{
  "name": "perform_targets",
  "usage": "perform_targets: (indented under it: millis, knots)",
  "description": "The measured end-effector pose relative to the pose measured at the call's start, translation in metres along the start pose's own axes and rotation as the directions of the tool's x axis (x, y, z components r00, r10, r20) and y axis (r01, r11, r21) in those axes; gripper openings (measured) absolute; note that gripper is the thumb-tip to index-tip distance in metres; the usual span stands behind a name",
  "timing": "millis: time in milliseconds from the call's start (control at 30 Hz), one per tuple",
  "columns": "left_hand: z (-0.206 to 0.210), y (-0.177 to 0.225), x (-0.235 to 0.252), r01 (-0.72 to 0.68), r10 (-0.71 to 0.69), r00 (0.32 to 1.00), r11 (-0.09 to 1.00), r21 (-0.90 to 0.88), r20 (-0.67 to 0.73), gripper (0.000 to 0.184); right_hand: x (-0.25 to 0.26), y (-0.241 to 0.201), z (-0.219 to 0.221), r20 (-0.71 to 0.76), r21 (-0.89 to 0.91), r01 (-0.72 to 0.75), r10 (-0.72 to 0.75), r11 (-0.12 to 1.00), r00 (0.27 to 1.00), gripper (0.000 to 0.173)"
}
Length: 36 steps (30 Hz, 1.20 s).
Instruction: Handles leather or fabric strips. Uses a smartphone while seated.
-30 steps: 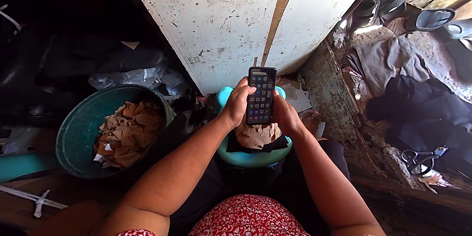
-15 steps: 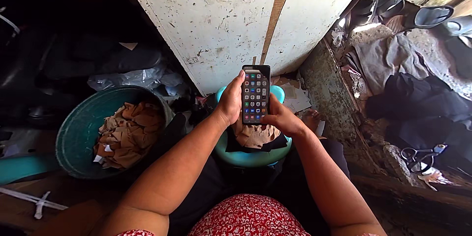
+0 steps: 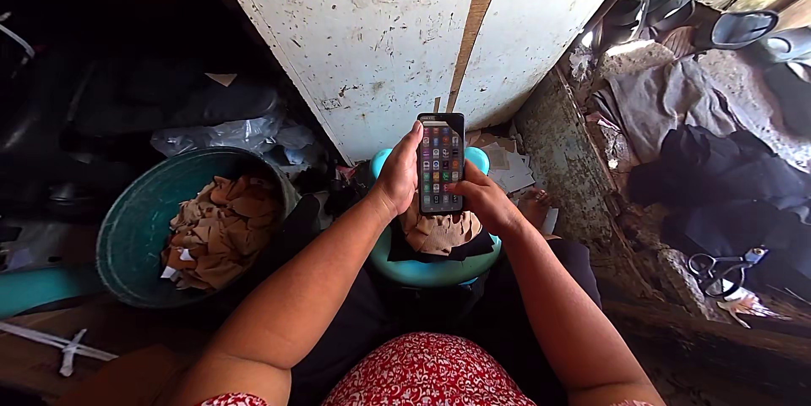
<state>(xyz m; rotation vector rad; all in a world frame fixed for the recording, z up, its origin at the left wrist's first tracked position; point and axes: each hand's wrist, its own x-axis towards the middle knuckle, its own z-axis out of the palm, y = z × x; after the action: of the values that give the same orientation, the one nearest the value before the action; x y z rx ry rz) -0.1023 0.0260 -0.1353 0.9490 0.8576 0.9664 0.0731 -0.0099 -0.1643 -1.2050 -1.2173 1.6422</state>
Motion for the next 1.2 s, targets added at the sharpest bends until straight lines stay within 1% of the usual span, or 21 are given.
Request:
perform_targets:
  millis: [267, 400, 433, 500, 533, 600, 667, 733, 833, 1067, 1133, 1200]
  knots:
    - [0.0021, 0.0016, -0.0012, 0.005, -0.005, 1.000, 1.000, -0.011, 0.004, 0.062, 0.0003, 0.0010, 0.0005, -0.012, -0.008, -0.009, 0.009, 1.000, 1.000, 0.038]
    - [0.0015, 0.0008, -0.0003, -0.001, 0.001, 1.000, 1.000, -0.002, -0.008, 0.062, 0.0007, 0.0002, -0.0005, 0.019, -0.037, -0.008, 0.009, 0.999, 1.000, 0.045]
    - [0.0018, 0.0010, -0.0003, -0.005, 0.005, 1.000, 1.000, -0.002, -0.010, 0.062, 0.0007, 0.0003, -0.0004, 0.017, -0.034, -0.007, 0.008, 0.999, 1.000, 0.045]
    - [-0.0007, -0.0008, 0.0025, -0.011, 0.011, 1.000, 1.000, -0.009, 0.010, 0.062, 0.0008, 0.0017, 0.0005, -0.005, -0.018, -0.001, 0.001, 1.000, 1.000, 0.036]
    - [-0.0015, -0.0015, 0.0033, -0.010, 0.010, 1.000, 1.000, -0.007, 0.018, 0.062, 0.0010, 0.0022, 0.0007, -0.019, -0.011, -0.004, 0.003, 1.000, 1.000, 0.035]
    - [-0.0005, -0.0015, 0.0021, -0.008, 0.008, 1.000, 1.000, -0.005, 0.011, 0.062, 0.0012, 0.0024, 0.0009, -0.034, -0.007, -0.008, 0.008, 1.000, 0.999, 0.036]
    - [0.0013, -0.0006, -0.0006, -0.010, 0.010, 1.000, 1.000, 0.012, -0.003, 0.063, 0.0012, 0.0025, 0.0008, -0.022, -0.018, -0.003, 0.003, 1.000, 1.000, 0.035]
    - [0.0013, 0.0002, -0.0013, -0.013, 0.013, 1.000, 1.000, 0.013, -0.001, 0.062, 0.0012, 0.0025, 0.0004, -0.002, -0.027, -0.002, 0.002, 1.000, 1.000, 0.038]
    - [0.0018, -0.0003, -0.0015, -0.016, 0.016, 1.000, 1.000, 0.012, -0.008, 0.061, 0.0011, 0.0029, 0.0007, -0.005, -0.030, -0.005, 0.004, 1.000, 1.000, 0.034]
    - [0.0025, -0.0003, -0.0018, -0.015, 0.015, 1.000, 1.000, 0.009, -0.010, 0.060, 0.0011, 0.0029, 0.0007, -0.024, -0.035, -0.009, 0.008, 0.999, 1.000, 0.035]
    - [0.0036, -0.0004, -0.0022, -0.016, 0.017, 1.000, 1.000, 0.013, -0.018, 0.060, 0.0013, 0.0037, 0.0006, -0.029, -0.016, -0.010, 0.009, 1.000, 1.000, 0.037]
    - [0.0040, -0.0013, -0.0042, -0.024, 0.025, 1.000, 0.998, 0.052, -0.018, 0.059, 0.0015, 0.0037, 0.0005, -0.046, 0.013, -0.029, 0.029, 1.000, 0.999, 0.042]
